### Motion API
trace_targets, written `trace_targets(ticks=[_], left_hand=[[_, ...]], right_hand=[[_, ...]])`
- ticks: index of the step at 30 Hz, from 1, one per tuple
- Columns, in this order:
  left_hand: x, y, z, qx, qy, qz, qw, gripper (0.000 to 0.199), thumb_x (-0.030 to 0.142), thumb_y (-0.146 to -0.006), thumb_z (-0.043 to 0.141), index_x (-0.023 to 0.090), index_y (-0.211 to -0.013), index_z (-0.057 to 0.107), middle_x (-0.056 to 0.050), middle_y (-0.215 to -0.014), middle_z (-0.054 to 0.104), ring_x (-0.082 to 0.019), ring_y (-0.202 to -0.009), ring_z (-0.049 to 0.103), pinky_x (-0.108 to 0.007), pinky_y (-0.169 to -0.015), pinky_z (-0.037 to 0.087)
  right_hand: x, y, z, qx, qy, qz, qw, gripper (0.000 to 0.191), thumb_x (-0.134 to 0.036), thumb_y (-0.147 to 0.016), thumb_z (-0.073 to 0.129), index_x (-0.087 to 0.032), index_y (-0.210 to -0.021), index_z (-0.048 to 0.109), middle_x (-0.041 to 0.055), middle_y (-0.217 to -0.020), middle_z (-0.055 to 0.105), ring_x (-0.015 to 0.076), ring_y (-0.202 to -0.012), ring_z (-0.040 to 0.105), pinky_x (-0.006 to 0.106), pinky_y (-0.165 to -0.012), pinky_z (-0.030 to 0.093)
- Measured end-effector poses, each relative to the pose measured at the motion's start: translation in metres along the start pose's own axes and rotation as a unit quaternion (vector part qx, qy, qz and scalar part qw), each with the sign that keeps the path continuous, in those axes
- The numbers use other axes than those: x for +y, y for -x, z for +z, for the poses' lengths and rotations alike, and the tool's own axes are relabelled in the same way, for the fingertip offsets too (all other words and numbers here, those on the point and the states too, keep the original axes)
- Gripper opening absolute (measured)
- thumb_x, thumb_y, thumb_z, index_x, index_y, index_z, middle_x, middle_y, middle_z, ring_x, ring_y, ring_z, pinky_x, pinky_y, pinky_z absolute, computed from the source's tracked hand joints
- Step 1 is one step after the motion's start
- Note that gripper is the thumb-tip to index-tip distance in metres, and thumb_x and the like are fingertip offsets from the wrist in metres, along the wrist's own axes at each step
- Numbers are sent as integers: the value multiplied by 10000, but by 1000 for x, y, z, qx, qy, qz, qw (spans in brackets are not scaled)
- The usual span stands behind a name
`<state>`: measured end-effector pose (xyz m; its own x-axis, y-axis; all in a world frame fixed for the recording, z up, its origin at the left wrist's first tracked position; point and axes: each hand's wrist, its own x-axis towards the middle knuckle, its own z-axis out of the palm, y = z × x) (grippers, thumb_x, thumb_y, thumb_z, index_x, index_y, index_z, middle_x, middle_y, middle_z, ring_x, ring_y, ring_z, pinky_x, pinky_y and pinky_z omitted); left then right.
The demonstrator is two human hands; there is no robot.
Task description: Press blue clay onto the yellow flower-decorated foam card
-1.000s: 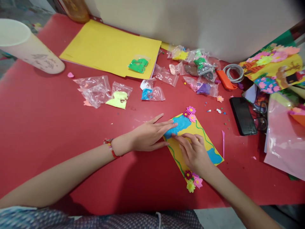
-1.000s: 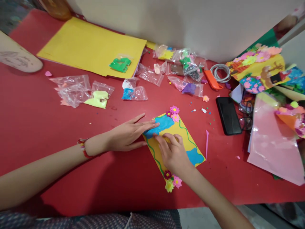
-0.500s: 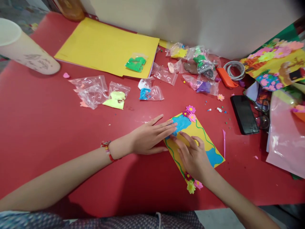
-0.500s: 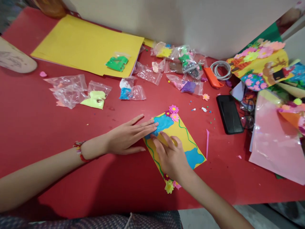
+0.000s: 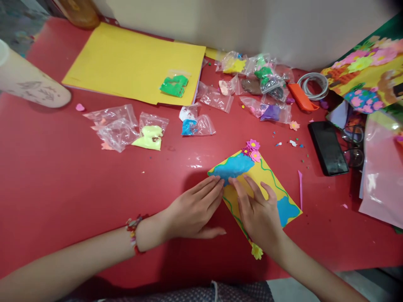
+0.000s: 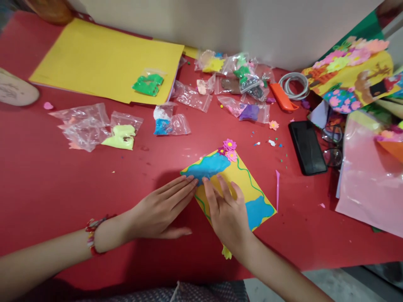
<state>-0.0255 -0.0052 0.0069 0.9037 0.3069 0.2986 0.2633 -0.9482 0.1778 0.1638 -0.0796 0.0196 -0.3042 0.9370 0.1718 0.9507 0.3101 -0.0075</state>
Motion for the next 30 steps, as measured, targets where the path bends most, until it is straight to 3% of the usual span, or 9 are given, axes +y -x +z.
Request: trace_targets(ticks=[5,11,15,18,20,24,30], left_hand=[[-2,2,1,-4,0,7,1000,725,593,-900,316,-28,-1202,541,-213,-1225,596,-318,-1204,515,-404,-1068,361],[-2,-5,9,7,-16,-7,1000,749,589,-928,200,-15,-1222,532,-168,-1175,622,-271,-1163,526,-402,-1093,288],[-3,-12,11,0,-37,-22,999,831,657,-894,185,-21,-1227,530,-174,-1095,633,-258,-1043,571,-393,-1058,305],[-3,-16,9,-19,-50,-23,998,814,665,-887,207,4,-1229,538,-177,-1135,621,-249,-998,579,-420,-1070,276],[-3,-18,8,-21,-53,-19,998,794,660,-888,229,15,-1229,541,-192,-1234,577,-269,-1075,548,-450,-1094,231],[-6,-20,6,-26,-20,-14,999,787,648,-889,259,-1,-1253,516,-197,-1358,493,-291,-1284,406,-461,-1141,123],[-14,-22,6,-72,7,2,997,720,598,-919,272,18,-1287,487,-173,-1361,502,-259,-1293,423,-430,-1147,127]], right_hand=[[-5,-4,1,27,45,15,998,374,-72,-877,411,-49,-1242,492,71,-936,737,219,-1029,559,378,-958,271],[-7,-4,6,32,96,0,995,383,-80,-858,431,-53,-1230,517,108,-1101,696,217,-993,551,379,-940,300],[10,-5,0,19,-4,32,999,367,-82,-883,404,-125,-1226,529,80,-1063,701,204,-1003,571,373,-920,369],[35,1,-11,55,-126,98,986,334,-122,-912,398,-179,-1213,530,64,-1091,682,176,-1027,579,326,-884,449],[51,9,-16,61,-121,78,988,392,-121,-902,418,-203,-1280,486,67,-1184,649,190,-1095,568,358,-914,459],[67,27,-12,-24,-78,-12,997,488,-87,-893,377,-171,-1374,405,73,-1285,596,191,-1207,531,357,-949,478],[67,35,1,-40,-30,-42,998,463,-73,-879,362,-147,-1314,501,61,-1303,582,215,-1234,512,411,-1010,442]])
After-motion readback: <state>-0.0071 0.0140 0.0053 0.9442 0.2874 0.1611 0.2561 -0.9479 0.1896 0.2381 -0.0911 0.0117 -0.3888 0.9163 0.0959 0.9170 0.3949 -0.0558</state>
